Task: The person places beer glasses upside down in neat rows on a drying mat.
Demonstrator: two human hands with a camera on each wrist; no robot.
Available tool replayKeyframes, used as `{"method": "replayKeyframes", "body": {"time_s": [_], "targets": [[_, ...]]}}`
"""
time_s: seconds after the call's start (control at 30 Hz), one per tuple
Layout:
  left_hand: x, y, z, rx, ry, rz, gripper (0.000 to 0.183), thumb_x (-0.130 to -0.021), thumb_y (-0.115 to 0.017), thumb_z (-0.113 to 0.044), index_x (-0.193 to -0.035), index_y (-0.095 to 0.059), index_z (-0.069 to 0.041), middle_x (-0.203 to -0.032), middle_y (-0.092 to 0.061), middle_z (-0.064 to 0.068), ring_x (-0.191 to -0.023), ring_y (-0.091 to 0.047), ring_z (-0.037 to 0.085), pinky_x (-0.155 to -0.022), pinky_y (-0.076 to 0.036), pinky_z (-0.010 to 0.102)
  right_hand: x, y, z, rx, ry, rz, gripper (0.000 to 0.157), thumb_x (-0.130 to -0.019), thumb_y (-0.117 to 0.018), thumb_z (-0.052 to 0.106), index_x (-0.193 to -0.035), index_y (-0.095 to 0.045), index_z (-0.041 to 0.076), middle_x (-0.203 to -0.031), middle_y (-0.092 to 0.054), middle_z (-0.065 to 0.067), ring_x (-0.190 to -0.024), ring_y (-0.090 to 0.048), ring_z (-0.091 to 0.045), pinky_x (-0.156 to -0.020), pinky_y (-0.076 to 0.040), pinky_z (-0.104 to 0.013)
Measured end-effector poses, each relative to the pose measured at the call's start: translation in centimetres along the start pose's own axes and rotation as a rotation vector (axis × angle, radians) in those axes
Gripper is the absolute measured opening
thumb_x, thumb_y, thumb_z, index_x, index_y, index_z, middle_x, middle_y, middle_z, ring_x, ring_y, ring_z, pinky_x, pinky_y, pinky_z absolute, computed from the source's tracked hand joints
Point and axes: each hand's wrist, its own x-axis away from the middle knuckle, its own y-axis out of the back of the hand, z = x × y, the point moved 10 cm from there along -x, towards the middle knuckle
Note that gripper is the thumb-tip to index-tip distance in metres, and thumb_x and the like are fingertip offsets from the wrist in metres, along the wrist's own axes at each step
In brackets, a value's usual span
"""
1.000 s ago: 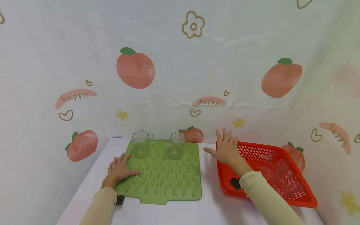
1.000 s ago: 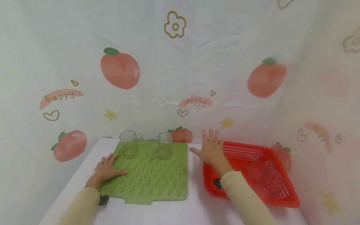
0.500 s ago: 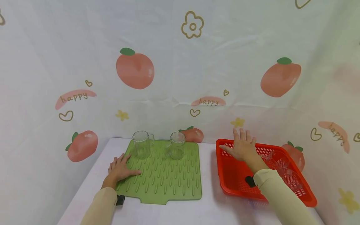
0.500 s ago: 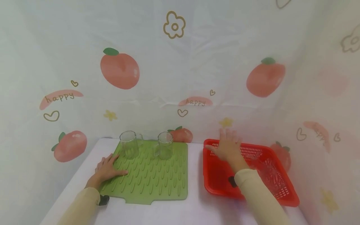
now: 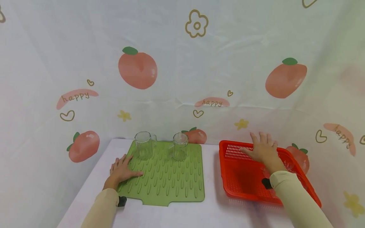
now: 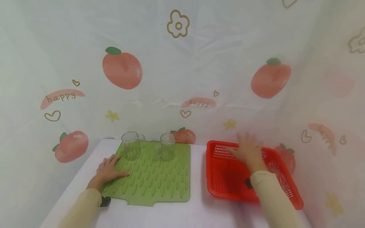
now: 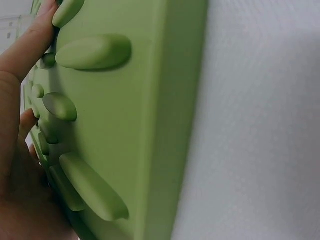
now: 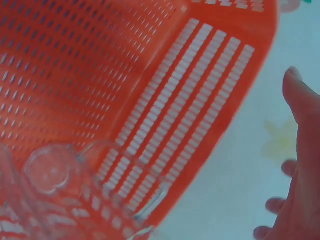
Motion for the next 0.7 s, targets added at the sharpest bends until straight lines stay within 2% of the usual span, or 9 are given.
{"method": "replayKeyframes", "body": {"time_s": [0.17,0.33,0.5,0.7], "targets": [[0.1,0.1,-0.3,-0.002,0.002,0.002,0.118,-0.074,-0.082,-0.063,-0.161,-0.026,-0.006,-0.167,-0.009,0.030,-0.151,0.002,0.061,-0.117,-0.006,0.079,0.8,0.0,-1.6,0.019,0.014,-0.012,0.103,-0.086,-0.064,0.068,-0.158,-0.024,0.006,-0.158,-0.013,-0.040,-0.143,-0.007,-0.067,-0.110,-0.008,-0.086],[0.1,0.3,-0.4,-0.007,-0.001,0.000,0.119,-0.074,-0.082,-0.064,-0.161,-0.026,-0.006,-0.167,-0.009,0.030,-0.151,0.001,0.062,-0.117,-0.006,0.079,1.6,-0.3,-3.3,0.014,0.012,-0.007,0.104,-0.084,-0.065,0.071,-0.157,-0.027,0.007,-0.157,-0.013,-0.039,-0.141,-0.009,-0.067,-0.107,-0.008,-0.088],[0.3,0.4,-0.6,0.002,0.004,0.003,0.119,-0.074,-0.082,-0.064,-0.161,-0.026,-0.005,-0.167,-0.009,0.030,-0.151,0.002,0.062,-0.117,-0.005,0.079,2.5,-0.9,-5.2,-0.014,-0.035,0.051,0.110,-0.082,-0.064,0.075,-0.157,-0.023,0.005,-0.154,-0.011,-0.041,-0.138,-0.008,-0.070,-0.106,-0.010,-0.088],[0.4,0.5,-0.5,0.003,0.007,0.007,0.118,-0.074,-0.082,-0.064,-0.161,-0.025,-0.006,-0.168,-0.008,0.030,-0.151,0.002,0.062,-0.116,-0.005,0.080,3.3,-1.1,-6.7,-0.073,-0.086,0.112,0.119,-0.076,-0.077,0.066,-0.157,-0.017,0.003,-0.152,-0.007,-0.044,-0.132,-0.007,-0.076,-0.100,-0.020,-0.090]]}}
